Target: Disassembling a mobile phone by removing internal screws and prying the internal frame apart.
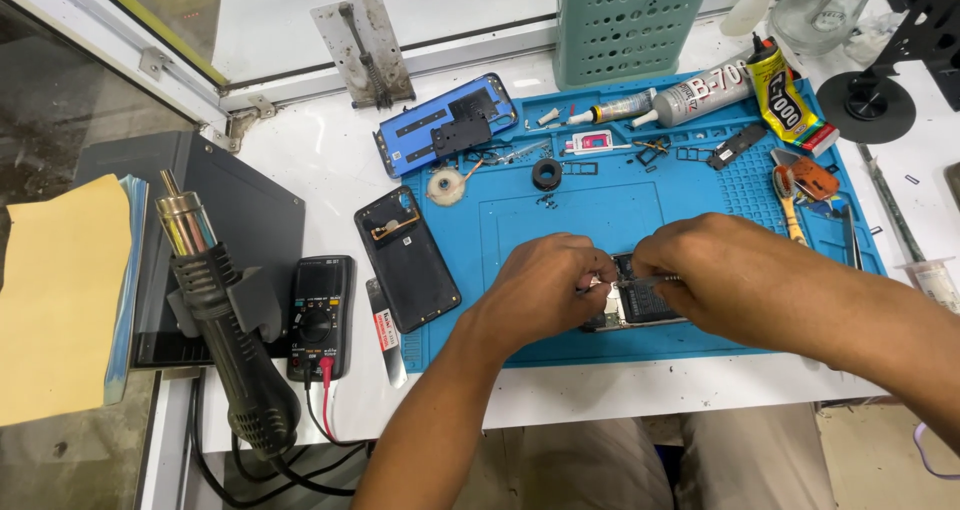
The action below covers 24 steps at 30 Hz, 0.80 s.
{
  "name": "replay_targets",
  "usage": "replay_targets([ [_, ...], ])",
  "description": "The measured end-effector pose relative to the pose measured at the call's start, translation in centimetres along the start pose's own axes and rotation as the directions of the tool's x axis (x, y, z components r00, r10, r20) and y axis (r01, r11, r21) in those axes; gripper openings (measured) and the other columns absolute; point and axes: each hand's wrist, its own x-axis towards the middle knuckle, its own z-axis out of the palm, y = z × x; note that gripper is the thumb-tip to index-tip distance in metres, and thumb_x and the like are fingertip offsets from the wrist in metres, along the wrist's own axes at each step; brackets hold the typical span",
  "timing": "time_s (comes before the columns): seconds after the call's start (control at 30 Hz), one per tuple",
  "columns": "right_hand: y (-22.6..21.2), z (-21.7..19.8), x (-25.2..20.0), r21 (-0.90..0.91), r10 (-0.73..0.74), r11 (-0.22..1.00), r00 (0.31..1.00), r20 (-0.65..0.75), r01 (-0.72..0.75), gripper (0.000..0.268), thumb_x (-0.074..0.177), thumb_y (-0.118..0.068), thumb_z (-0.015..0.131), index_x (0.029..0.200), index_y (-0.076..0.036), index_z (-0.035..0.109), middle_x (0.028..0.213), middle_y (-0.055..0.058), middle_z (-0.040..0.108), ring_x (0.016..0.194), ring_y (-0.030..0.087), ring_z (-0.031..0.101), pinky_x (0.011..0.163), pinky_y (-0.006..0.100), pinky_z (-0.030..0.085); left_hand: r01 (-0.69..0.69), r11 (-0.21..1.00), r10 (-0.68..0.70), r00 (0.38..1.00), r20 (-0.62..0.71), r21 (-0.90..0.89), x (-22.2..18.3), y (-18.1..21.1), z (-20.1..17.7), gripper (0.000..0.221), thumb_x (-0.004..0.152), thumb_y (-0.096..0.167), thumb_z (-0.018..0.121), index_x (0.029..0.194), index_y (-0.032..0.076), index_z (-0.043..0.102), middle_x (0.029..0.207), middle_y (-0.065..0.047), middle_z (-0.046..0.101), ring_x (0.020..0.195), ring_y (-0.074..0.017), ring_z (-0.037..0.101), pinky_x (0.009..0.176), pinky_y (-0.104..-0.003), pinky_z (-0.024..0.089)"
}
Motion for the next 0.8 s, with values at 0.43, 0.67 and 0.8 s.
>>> replay_targets([
  [0.43,0.1,-0.4,-0.6,0.005,0.024,1.0,1.0,-0.014,-0.023,0.012,0.088,-0.019,0.061,0.086,-0.028,0.069,0.084,-0.008,0.075,0.081,0.019,0.068,0.073,0.037,0.051,-0.005,1.0,0.005,1.0,-0.012,-0.016,-0.1,0.0,0.1,0.024,0.089,0.016,0.065,0.11,0.015,0.077,0.079,0.002,0.065,0.077,-0.0214,0.063,0.061,-0.04,0.048],
  [0.67,0.3,-0.5,-0.8,0.055,0.026,0.998,0.999,-0.033,-0.024,0.015,0.086,-0.016,0.063,0.087,-0.029,0.072,0.082,-0.01,0.076,0.079,0.016,0.068,0.073,0.034,0.052,-0.015,1.0,0.015,1.0,-0.006,-0.023,-0.1,0.2,0.1,0.014,0.091,0.021,0.066,0.1,0.017,0.076,0.077,0.002,0.064,0.076,-0.0205,0.063,0.06,-0.039,0.047],
  [0.8,0.6,-0.5,-1.0,0.102,0.0,0.995,0.998,-0.068,0.007,0.014,0.087,-0.019,0.066,0.089,-0.03,0.075,0.083,-0.011,0.078,0.079,0.015,0.07,0.073,0.033,0.053,0.003,1.0,-0.003,1.0,-0.016,-0.022,0.0,0.3,0.1,0.009,0.091,0.019,0.067,0.094,0.017,0.075,0.076,0.003,0.064,0.074,-0.0202,0.064,0.059,-0.039,0.047],
])
